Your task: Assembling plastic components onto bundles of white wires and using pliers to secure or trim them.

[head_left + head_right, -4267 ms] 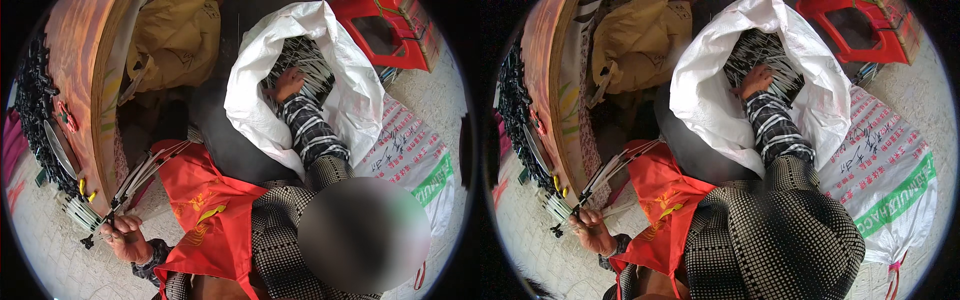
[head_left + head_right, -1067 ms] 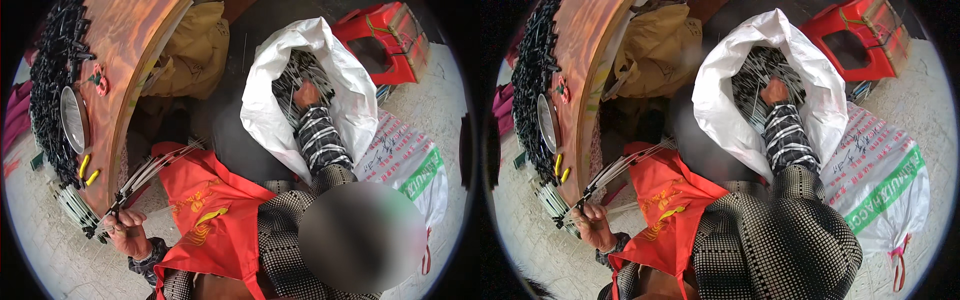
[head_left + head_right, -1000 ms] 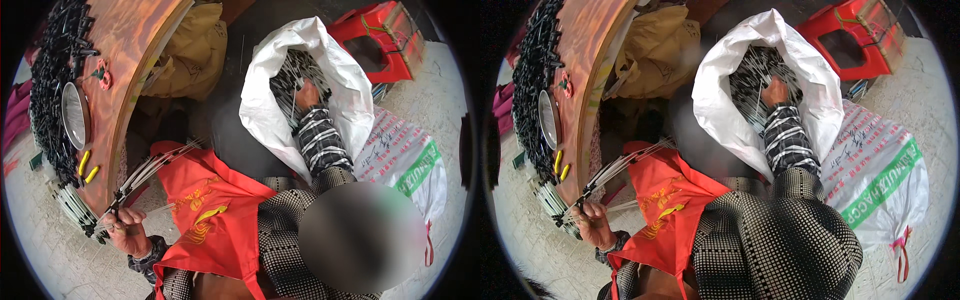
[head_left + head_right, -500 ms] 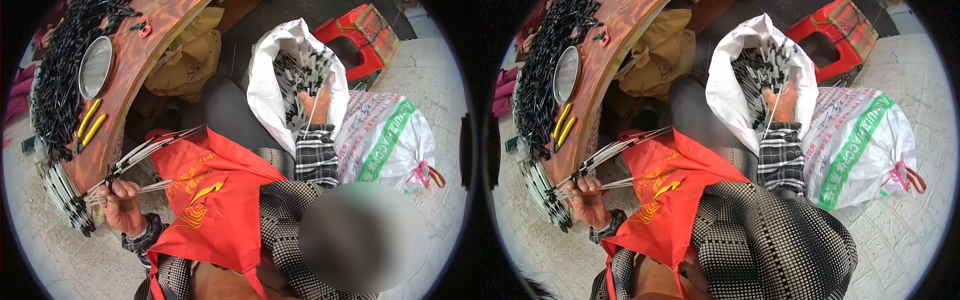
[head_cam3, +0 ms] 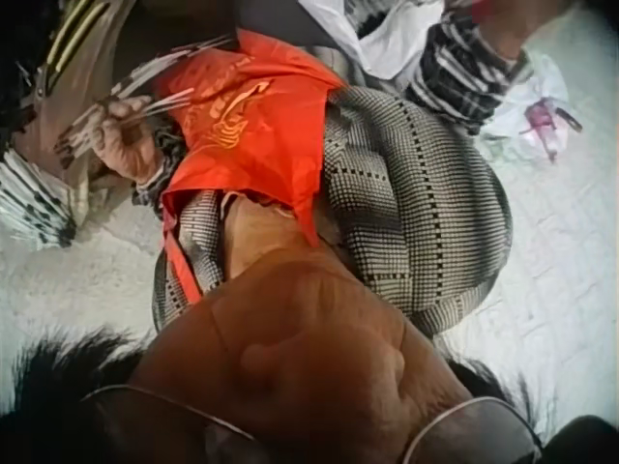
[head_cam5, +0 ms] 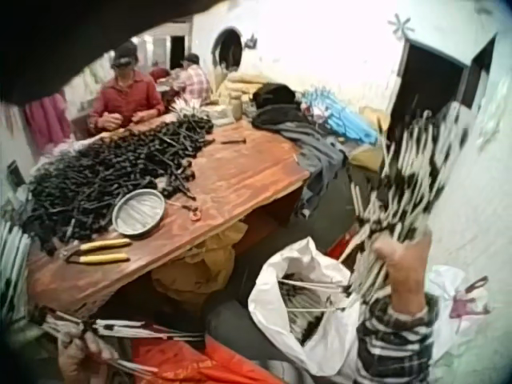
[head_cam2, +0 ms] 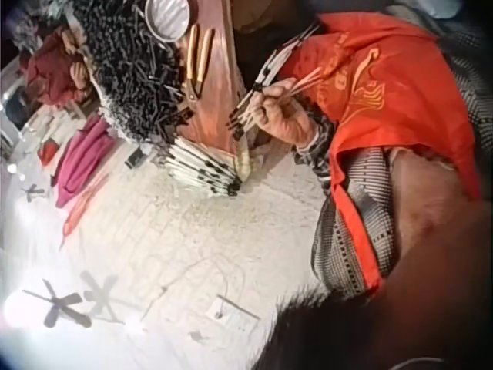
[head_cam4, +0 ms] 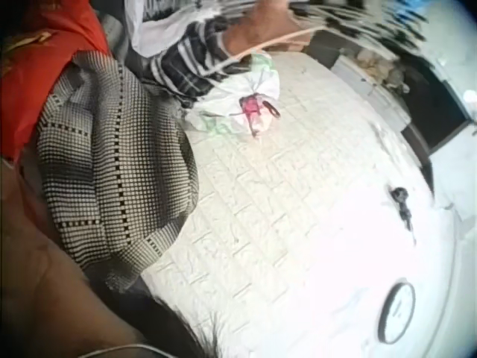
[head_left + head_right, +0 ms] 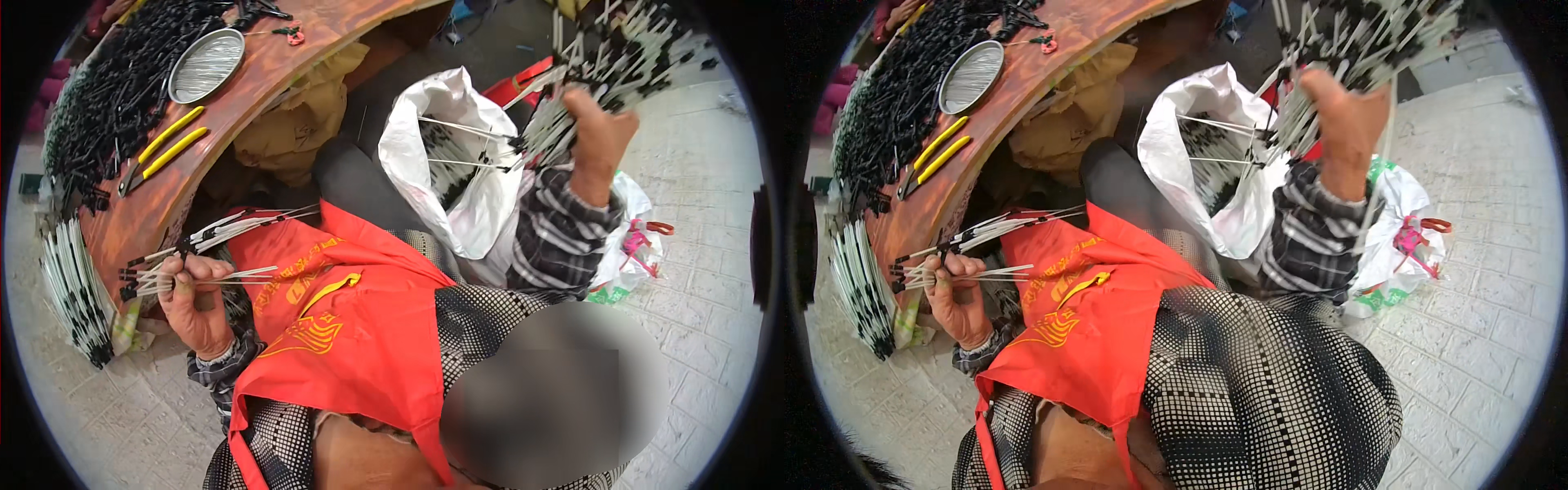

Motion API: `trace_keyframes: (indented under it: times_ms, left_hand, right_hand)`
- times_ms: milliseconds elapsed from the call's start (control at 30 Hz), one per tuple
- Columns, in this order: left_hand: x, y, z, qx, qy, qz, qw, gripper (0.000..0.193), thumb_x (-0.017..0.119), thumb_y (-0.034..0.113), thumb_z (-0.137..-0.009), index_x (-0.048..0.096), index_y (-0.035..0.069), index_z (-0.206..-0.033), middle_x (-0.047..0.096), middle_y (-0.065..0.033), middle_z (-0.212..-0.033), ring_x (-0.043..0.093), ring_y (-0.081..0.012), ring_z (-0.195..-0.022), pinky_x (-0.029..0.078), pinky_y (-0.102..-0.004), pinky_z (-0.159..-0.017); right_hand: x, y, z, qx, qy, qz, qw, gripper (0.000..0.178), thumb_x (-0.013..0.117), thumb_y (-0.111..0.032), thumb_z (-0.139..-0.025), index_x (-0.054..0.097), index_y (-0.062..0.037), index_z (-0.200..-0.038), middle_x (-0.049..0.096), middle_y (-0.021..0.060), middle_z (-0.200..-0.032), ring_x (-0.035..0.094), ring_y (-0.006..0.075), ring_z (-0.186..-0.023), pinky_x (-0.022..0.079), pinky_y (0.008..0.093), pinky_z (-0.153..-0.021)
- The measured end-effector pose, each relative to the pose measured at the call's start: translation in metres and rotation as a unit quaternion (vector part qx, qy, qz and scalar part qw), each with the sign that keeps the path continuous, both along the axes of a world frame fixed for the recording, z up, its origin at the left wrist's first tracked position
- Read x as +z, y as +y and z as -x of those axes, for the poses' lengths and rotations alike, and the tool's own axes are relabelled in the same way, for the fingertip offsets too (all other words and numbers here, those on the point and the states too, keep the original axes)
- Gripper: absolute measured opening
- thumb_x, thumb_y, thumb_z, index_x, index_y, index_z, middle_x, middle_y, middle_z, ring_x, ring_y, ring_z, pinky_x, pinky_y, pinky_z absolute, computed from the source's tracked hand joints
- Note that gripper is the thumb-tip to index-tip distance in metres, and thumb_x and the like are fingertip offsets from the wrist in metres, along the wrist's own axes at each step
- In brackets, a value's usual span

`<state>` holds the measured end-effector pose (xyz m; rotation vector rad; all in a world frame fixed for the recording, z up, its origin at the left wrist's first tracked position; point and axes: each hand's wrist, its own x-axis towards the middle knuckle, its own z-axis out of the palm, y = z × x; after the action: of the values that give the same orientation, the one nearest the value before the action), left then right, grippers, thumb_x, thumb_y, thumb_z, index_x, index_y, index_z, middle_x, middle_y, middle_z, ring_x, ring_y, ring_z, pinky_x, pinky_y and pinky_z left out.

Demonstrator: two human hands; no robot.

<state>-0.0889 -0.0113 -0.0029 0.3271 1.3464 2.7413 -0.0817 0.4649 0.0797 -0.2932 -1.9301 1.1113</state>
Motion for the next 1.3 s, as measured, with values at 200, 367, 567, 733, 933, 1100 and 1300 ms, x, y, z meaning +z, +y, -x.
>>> trace_keyframes:
  times_ms: [200, 367, 567, 733, 933, 1100, 1300]
  left_hand:
    - [-0.014, -0.008, -0.004, 0.002, -0.007, -0.055, 0.998, 0.02, 0.053, 0.007, -0.096, 0.061, 0.002, -0.114, 0.063, -0.0143, -0.087, 0.064, -0.0312, -0.081, 0.055, -0.047, -0.078]
    - [-0.021, -0.011, -0.006, 0.016, -0.031, -0.069, 0.997, 0.016, 0.054, 0.006, -0.095, 0.061, -0.001, -0.108, 0.065, -0.0142, -0.087, 0.066, -0.0287, -0.081, 0.056, -0.0452, -0.077]
    - [-0.017, -0.013, -0.015, 0.033, -0.05, -0.065, 0.996, 0.014, 0.058, 0.005, -0.093, 0.062, -0.001, -0.104, 0.065, -0.0136, -0.083, 0.066, -0.0267, -0.079, 0.057, -0.0423, -0.075]
    - [-0.015, -0.013, -0.018, 0.049, -0.066, -0.029, 0.996, 0.012, 0.059, 0.007, -0.093, 0.062, 0.0, -0.103, 0.064, -0.0123, -0.081, 0.066, -0.0265, -0.076, 0.058, -0.043, -0.072]
    - [-0.012, -0.01, -0.02, 0.042, -0.095, -0.03, 0.994, 0.013, 0.061, 0.006, -0.091, 0.062, -0.001, -0.102, 0.064, -0.0136, -0.081, 0.066, -0.0275, -0.075, 0.058, -0.0437, -0.072]
    - [-0.011, -0.009, -0.016, 0.03, -0.11, -0.024, 0.993, 0.015, 0.063, 0.007, -0.09, 0.062, -0.002, -0.102, 0.064, -0.0152, -0.081, 0.067, -0.0298, -0.075, 0.058, -0.0437, -0.073]
    - [-0.008, -0.009, -0.011, 0.03, -0.126, -0.021, 0.991, 0.015, 0.063, 0.008, -0.09, 0.062, -0.002, -0.102, 0.065, -0.0158, -0.08, 0.067, -0.0306, -0.074, 0.058, -0.043, -0.072]
  right_hand:
    - [0.135, 0.011, 0.039, 0.02, -0.072, -0.074, 0.994, 0.021, 0.071, -0.01, -0.073, 0.07, 0.0038, -0.088, 0.067, 0.0054, -0.075, 0.063, 0.0128, -0.063, 0.049, 0.0263, -0.058]
    - [0.208, -0.048, 0.092, 0.111, 0.004, -0.28, 0.954, 0.028, 0.056, -0.015, -0.081, 0.049, -0.01, -0.055, 0.04, -0.0051, -0.053, 0.035, 0.0061, -0.046, 0.029, 0.0256, -0.045]
    - [0.304, -0.094, 0.173, 0.181, -0.024, -0.258, 0.949, 0.02, 0.063, -0.011, -0.074, 0.057, -0.0053, -0.056, 0.047, 0.0005, -0.053, 0.045, 0.0123, -0.047, 0.035, 0.031, -0.045]
    - [0.313, -0.117, 0.234, 0.238, 0.097, -0.16, 0.953, 0.013, 0.065, -0.007, -0.07, 0.062, -0.0026, -0.058, 0.054, 0.0039, -0.055, 0.049, 0.0145, -0.046, 0.039, 0.03, -0.045]
    - [0.264, -0.124, 0.278, 0.254, 0.081, -0.116, 0.957, 0.015, 0.064, -0.008, -0.071, 0.061, -0.0036, -0.056, 0.053, 0.0023, -0.054, 0.049, 0.0139, -0.044, 0.038, 0.03, -0.042]
    - [0.229, -0.108, 0.301, 0.242, 0.039, -0.046, 0.968, 0.014, 0.065, -0.004, -0.072, 0.061, -0.0016, -0.059, 0.054, 0.0035, -0.055, 0.05, 0.0154, -0.044, 0.04, 0.0305, -0.042]
    - [0.198, -0.097, 0.302, 0.243, -0.049, -0.042, 0.968, 0.019, 0.064, -0.003, -0.073, 0.06, 0.0005, -0.055, 0.05, 0.0053, -0.051, 0.047, 0.0165, -0.043, 0.037, 0.0338, -0.043]
